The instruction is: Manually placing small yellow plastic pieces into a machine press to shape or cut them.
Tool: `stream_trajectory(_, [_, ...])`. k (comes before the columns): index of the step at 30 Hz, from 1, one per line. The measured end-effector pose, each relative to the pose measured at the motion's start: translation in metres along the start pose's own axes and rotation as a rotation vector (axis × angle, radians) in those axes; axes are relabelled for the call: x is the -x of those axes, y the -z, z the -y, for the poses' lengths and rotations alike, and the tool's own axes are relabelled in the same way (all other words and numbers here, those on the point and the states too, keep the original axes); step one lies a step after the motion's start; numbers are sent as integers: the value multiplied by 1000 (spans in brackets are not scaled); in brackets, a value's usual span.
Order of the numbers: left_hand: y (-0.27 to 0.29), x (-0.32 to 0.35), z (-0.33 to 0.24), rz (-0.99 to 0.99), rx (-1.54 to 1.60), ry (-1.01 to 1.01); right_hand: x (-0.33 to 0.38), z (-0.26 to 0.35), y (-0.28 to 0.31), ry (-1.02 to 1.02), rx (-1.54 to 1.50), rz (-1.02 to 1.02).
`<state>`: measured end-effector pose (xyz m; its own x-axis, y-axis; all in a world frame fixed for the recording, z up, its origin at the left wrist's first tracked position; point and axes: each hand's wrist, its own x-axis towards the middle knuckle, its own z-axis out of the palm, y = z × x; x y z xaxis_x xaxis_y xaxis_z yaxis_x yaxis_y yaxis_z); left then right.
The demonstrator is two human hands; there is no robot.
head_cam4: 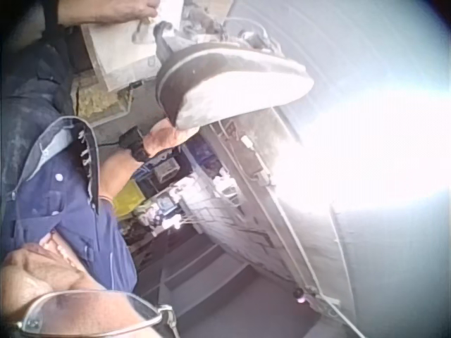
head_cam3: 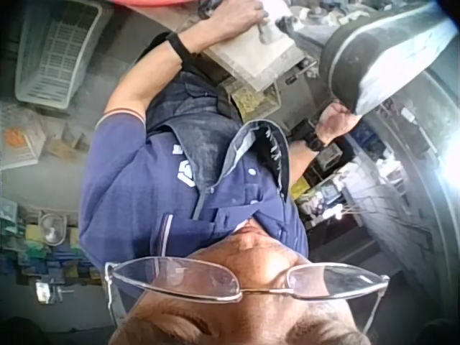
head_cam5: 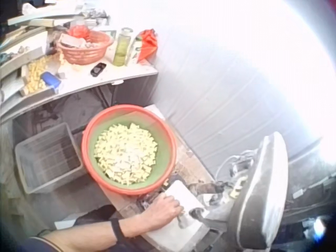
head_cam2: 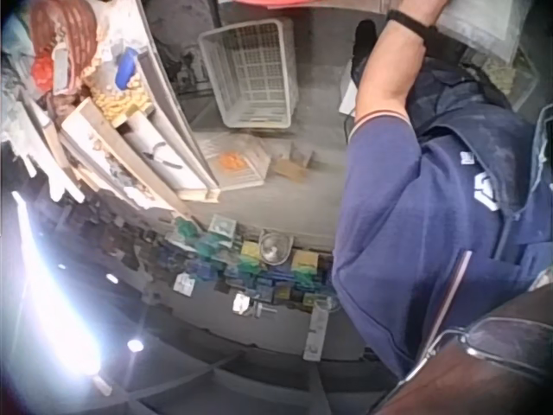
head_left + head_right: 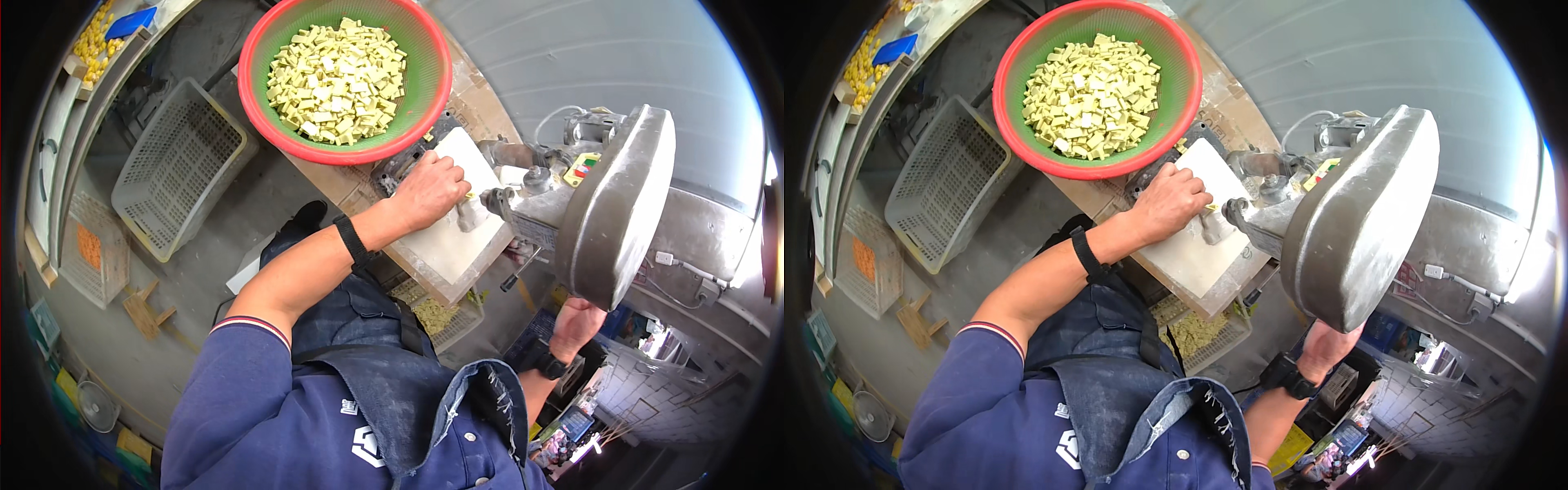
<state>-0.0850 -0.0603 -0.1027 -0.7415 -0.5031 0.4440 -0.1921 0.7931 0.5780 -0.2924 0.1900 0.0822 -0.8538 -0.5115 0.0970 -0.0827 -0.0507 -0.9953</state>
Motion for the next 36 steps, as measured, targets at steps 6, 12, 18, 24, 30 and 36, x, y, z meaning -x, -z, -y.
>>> stream_trajectory(6, [-4,-1,-1,-13,-24,-13,-31,25,-8,-28,-91,101])
stream_trajectory(12, [-4,-1,-2,-28,-24,3,-46,9,20,219,671,118])
stream_trajectory(18, [-3,0,-2,-35,-37,1,-13,0,-18,-7,-80,145])
stream_trajectory(24, [-5,2,-1,-56,-60,-6,0,4,-49,33,-51,88])
stream_trajectory(30, [-4,1,-1,-37,-72,-12,8,1,-49,93,-3,103])
stream_trajectory(36, [-5,1,0,-30,-83,-21,14,2,-61,117,-26,76])
